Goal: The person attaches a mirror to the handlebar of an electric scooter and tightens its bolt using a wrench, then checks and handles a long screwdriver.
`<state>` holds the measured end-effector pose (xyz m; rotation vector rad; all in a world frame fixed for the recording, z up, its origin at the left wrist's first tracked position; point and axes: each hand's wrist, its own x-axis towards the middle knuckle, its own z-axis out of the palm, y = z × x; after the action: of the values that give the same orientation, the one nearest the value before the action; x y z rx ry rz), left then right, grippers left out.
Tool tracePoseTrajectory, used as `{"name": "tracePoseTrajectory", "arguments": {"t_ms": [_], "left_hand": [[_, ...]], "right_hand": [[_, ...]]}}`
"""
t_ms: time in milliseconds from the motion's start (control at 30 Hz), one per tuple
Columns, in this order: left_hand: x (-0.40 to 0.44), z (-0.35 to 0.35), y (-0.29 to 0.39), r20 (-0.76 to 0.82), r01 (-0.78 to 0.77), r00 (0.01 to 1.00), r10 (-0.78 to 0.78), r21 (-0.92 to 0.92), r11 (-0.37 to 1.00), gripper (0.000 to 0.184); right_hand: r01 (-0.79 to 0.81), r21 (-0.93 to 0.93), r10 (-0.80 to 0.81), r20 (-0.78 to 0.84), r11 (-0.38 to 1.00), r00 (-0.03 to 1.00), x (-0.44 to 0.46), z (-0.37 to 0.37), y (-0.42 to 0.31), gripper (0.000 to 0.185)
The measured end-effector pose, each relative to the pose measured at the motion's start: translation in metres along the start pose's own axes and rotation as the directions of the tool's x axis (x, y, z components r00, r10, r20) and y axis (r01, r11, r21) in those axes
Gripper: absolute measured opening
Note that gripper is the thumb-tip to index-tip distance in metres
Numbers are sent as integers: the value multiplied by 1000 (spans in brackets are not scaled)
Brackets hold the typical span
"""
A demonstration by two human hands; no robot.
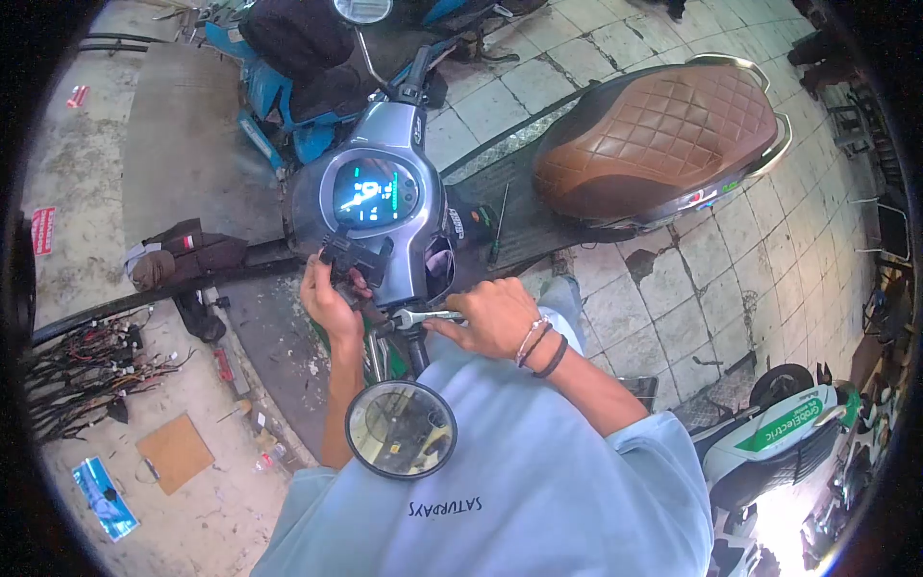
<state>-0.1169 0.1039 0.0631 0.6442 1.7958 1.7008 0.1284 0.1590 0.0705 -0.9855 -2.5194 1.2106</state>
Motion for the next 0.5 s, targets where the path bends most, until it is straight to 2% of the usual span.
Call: {"name": "tracePoseTrajectory", "arguments": {"t_ms": [100, 200, 267, 300, 333, 367, 400, 433, 500], "left_hand": [[1, -5, 6, 91, 12, 996, -20, 85, 996, 35], [-9, -4, 26, 18, -17, 1000, 16, 65, 998, 42], [-21, -27, 26, -43, -114, 991, 127, 224, 968, 47], [-34, -30, 30, -61, -182, 978, 198, 199, 963, 45], [-46, -45, 29, -59, -182, 979, 197, 200, 963, 45], [-57, -66, 27, 180, -257, 962, 205, 342, 904, 46], [-63, -77, 26, 406, -355, 899, 165, 452, 818, 47], [-68, -65, 36, 407, -353, 899, 162, 454, 818, 47], [-84, -34, 55, 533, -529, 821, 203, 579, 620, 41]], "right_hand": [[-14, 23, 14, -11, 1000, 1000, -5, -2, -4, 44], [-31, 5, 31, -4, 1000, 1000, -5, 0, -1, 44], [-45, -7, 45, 5, 999, 999, -5, 2, 2, 44], [-46, -13, 46, 6, 999, 999, -6, 2, 3, 44], [-47, -20, 47, 6, 999, 999, -6, 2, 5, 44], [-49, -18, 49, 6, 999, 999, -7, 1, 5, 44], [-46, -29, 46, 10, 999, 999, -7, 0, 6, 44], [-44, -40, 44, 16, 998, 999, -7, 0, 6, 44], [-39, -40, 40, 20, 998, 999, -8, 1, 6, 43]]}}
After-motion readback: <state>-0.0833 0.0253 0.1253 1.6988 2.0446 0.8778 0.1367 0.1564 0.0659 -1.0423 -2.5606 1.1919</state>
